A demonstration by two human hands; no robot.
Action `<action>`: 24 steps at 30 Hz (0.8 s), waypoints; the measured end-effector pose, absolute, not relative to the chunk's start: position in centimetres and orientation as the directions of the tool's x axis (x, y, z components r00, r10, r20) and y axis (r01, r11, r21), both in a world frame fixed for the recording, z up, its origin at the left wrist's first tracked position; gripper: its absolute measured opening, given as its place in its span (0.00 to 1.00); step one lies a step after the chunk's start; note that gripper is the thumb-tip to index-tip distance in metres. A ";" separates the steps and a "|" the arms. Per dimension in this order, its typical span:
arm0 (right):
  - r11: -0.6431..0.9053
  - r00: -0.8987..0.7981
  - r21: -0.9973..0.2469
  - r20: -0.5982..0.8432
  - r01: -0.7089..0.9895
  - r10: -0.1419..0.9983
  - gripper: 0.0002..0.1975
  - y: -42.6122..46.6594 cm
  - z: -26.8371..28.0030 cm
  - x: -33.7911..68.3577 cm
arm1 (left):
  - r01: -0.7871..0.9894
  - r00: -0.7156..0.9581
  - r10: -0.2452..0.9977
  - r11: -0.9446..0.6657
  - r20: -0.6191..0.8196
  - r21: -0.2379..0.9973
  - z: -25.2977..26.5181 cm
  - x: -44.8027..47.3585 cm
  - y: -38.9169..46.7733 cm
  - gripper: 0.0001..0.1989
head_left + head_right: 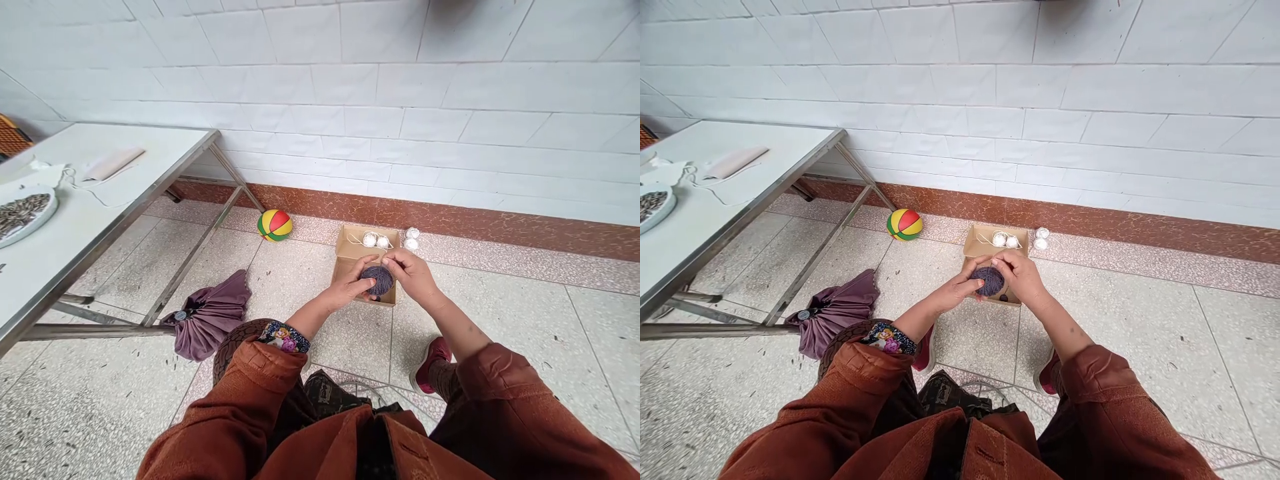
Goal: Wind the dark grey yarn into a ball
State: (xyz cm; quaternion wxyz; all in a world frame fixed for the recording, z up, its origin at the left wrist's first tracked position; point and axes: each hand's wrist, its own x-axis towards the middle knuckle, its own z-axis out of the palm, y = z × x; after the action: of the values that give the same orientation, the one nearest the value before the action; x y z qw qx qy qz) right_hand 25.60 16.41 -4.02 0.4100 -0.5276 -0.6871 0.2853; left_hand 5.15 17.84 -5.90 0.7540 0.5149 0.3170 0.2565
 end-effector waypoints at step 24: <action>0.427 -0.477 -0.793 0.200 0.433 0.856 0.10 14.4 -4.6 24.2 | -0.191 0.511 0.838 0.328 -0.192 0.925 -5.5 4.3 18.9 0.28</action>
State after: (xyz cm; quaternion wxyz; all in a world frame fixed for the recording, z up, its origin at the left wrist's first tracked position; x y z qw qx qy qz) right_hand 24.20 14.40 -4.58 0.3065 -0.4094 -0.7872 0.3445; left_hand 4.30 18.92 -5.49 0.7361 0.4625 0.3497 0.3492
